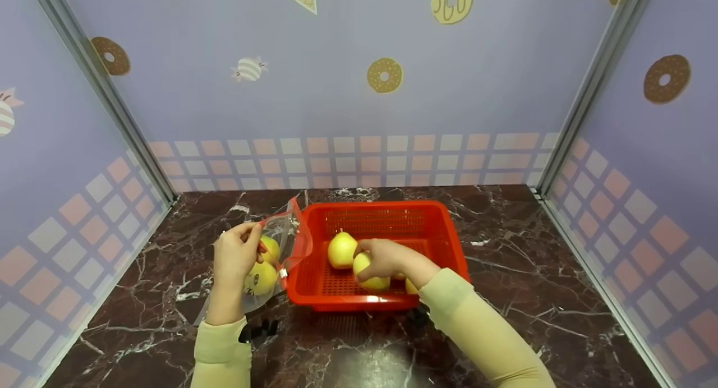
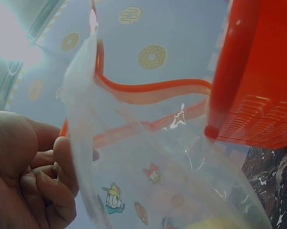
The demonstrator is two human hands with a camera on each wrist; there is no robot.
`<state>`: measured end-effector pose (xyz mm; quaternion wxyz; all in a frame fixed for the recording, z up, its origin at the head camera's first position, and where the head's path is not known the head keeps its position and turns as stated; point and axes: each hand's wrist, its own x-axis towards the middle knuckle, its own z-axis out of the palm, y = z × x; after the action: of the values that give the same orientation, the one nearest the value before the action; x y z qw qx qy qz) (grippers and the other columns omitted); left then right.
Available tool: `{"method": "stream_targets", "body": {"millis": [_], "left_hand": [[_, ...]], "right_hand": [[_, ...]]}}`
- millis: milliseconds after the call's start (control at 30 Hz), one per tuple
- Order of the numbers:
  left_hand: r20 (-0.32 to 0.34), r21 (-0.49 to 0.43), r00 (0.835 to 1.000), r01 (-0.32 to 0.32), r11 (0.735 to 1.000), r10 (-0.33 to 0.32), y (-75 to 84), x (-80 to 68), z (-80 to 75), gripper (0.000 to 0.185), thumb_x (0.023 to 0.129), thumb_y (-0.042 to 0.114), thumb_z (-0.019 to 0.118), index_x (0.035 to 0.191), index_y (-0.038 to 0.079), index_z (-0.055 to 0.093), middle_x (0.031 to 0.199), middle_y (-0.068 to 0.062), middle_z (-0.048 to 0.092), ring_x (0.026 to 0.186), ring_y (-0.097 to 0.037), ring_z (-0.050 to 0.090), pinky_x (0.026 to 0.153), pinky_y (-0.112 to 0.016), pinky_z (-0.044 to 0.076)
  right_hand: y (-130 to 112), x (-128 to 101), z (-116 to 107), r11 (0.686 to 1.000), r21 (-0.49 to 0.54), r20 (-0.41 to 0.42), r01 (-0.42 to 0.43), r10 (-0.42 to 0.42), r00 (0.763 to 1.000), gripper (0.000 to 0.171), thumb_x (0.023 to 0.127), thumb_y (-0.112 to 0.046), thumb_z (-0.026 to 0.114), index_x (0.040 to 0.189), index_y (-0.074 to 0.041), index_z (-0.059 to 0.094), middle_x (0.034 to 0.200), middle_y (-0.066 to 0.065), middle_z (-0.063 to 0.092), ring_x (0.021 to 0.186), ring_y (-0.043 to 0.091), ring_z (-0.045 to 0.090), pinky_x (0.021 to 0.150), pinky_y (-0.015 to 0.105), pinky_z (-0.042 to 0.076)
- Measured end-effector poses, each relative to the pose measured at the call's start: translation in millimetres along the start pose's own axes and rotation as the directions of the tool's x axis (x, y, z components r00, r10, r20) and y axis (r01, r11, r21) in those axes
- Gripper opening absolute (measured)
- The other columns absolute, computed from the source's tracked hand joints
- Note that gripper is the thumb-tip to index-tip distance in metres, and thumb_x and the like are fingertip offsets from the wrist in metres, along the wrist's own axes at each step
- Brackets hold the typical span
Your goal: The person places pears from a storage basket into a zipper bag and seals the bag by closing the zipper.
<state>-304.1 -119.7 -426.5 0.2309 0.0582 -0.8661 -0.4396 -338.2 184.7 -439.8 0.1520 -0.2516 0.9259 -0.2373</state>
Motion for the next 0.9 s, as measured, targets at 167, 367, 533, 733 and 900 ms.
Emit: {"method": "stream_targets", "body": {"millis": [167, 367, 533, 733, 900], "left_hand": [[0.0, -0.004, 1.0, 0.009, 1.0, -0.009, 0.8, -0.1, -0.1, 0.026, 0.102, 0.022, 0.06, 0.112, 0.006, 0.078, 0.062, -0.003, 0.066, 0.038, -0.001, 0.053, 0.048, -0.025, 0.046], [0.009, -0.012, 1.0, 0.008, 1.0, -0.008, 1.3, -0.1, -0.2, 0.026, 0.102, 0.022, 0.06, 0.112, 0.006, 0.078, 0.062, -0.004, 0.066, 0.038, -0.001, 0.053, 0.045, -0.024, 0.045], [0.009, -0.019, 1.0, -0.002, 1.0, 0.002, 0.9, 0.5, 0.2, 0.027, 0.102, 0.021, 0.06, 0.113, 0.004, 0.077, 0.062, -0.005, 0.067, 0.037, -0.001, 0.054, 0.046, -0.023, 0.045], [0.007, -0.017, 1.0, -0.004, 1.0, 0.004, -0.3, 0.5, 0.6, 0.027, 0.102, 0.021, 0.06, 0.113, 0.004, 0.077, 0.062, -0.004, 0.066, 0.037, -0.001, 0.054, 0.045, -0.023, 0.046], [0.006, -0.013, 1.0, 0.004, 1.0, -0.004, -0.3, 0.4, 0.3, 0.027, 0.102, 0.021, 0.06, 0.113, 0.005, 0.078, 0.062, -0.004, 0.066, 0.038, -0.001, 0.054, 0.046, -0.023, 0.046]], "right_hand": [[-3, 1, -3, 1.0, 0.024, -0.03, -0.015, 0.015, 0.999, 0.048, 0.08, -0.032, 0.084, 0.123, -0.019, 0.066, 0.113, 0.007, 0.068, 0.092, 0.021, 0.06, 0.08, 0.037, 0.051], [-7, 3, -5, 0.996, 0.086, -0.096, -0.004, 0.012, 0.995, 0.048, 0.082, -0.035, 0.083, 0.124, -0.018, 0.066, 0.116, 0.009, 0.068, 0.094, 0.021, 0.062, 0.08, 0.037, 0.052], [-11, 5, -5, 0.991, 0.134, -0.151, 0.028, -0.008, 0.988, 0.049, 0.083, -0.038, 0.083, 0.124, -0.017, 0.066, 0.115, 0.01, 0.069, 0.093, 0.02, 0.062, 0.08, 0.035, 0.051], [-18, 8, -5, 0.975, 0.221, -0.203, 0.038, 0.008, 0.979, 0.047, 0.085, -0.036, 0.083, 0.124, -0.016, 0.066, 0.118, 0.01, 0.069, 0.097, 0.021, 0.063, 0.086, 0.037, 0.052], [-26, 12, -4, 0.947, 0.314, -0.261, 0.061, 0.024, 0.965, 0.047, 0.086, -0.032, 0.082, 0.127, -0.014, 0.065, 0.122, 0.011, 0.069, 0.102, 0.023, 0.065, 0.088, 0.038, 0.053]]}}
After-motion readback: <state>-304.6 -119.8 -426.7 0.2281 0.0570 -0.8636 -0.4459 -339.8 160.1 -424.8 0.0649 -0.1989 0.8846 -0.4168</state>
